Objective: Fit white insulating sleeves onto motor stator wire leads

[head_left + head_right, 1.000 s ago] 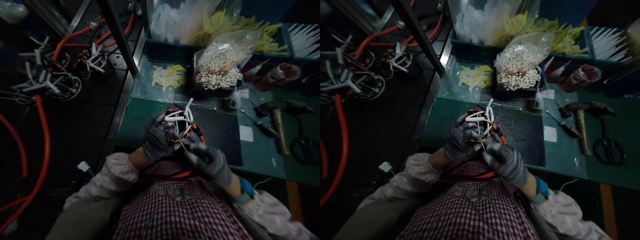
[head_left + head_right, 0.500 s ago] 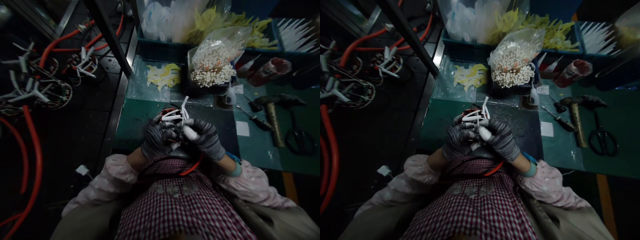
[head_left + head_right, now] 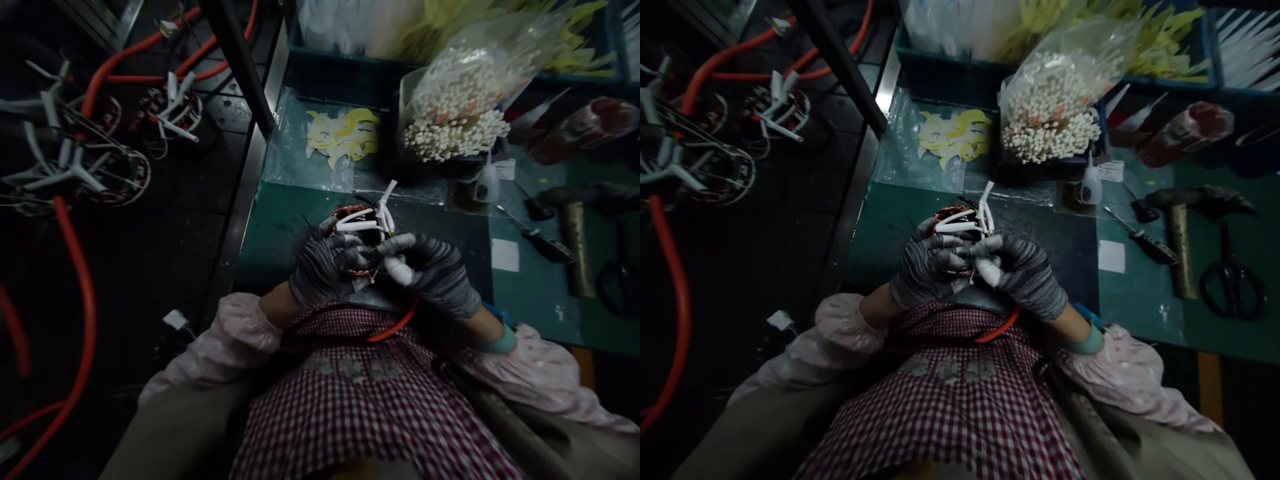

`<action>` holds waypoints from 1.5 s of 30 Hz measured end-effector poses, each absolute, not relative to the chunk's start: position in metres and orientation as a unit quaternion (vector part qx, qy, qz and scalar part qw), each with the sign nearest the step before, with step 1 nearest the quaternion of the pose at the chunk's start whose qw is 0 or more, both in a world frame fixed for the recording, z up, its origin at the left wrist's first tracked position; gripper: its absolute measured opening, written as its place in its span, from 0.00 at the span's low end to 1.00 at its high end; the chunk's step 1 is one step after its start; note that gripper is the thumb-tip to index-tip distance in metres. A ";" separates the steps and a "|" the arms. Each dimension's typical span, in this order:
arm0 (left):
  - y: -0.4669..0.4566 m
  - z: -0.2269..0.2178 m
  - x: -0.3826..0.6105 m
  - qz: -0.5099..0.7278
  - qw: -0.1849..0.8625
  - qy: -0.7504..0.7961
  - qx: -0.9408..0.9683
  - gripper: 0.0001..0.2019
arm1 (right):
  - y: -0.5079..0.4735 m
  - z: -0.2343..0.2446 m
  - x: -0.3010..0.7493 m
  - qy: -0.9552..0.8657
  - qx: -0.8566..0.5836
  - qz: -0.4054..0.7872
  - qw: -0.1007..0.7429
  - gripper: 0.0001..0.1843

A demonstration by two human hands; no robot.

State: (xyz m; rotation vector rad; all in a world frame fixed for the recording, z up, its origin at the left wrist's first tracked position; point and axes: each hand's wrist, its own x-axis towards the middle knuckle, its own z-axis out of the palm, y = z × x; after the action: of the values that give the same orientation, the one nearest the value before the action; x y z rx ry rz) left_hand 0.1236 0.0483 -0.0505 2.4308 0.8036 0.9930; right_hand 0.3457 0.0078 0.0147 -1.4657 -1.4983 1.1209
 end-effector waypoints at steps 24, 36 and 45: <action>0.048 -0.047 0.125 0.385 0.190 0.271 0.861 0.06 | 0.014 -0.002 0.324 -0.727 -0.471 0.338 0.369 0.10; 0.041 -0.018 0.084 0.249 -0.054 0.232 0.939 0.13 | 0.031 -0.040 0.348 -0.662 -0.605 0.276 0.347 0.31; 0.038 0.008 0.063 0.172 -0.116 0.228 0.951 0.13 | 0.114 -0.025 0.348 -0.811 -0.380 0.365 0.256 0.27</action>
State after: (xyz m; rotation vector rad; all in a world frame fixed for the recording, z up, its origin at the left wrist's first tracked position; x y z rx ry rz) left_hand 0.0628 0.0382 0.0083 3.2308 0.7759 0.5854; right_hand 0.3480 0.1143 -0.0255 -1.0305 -2.2012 0.9898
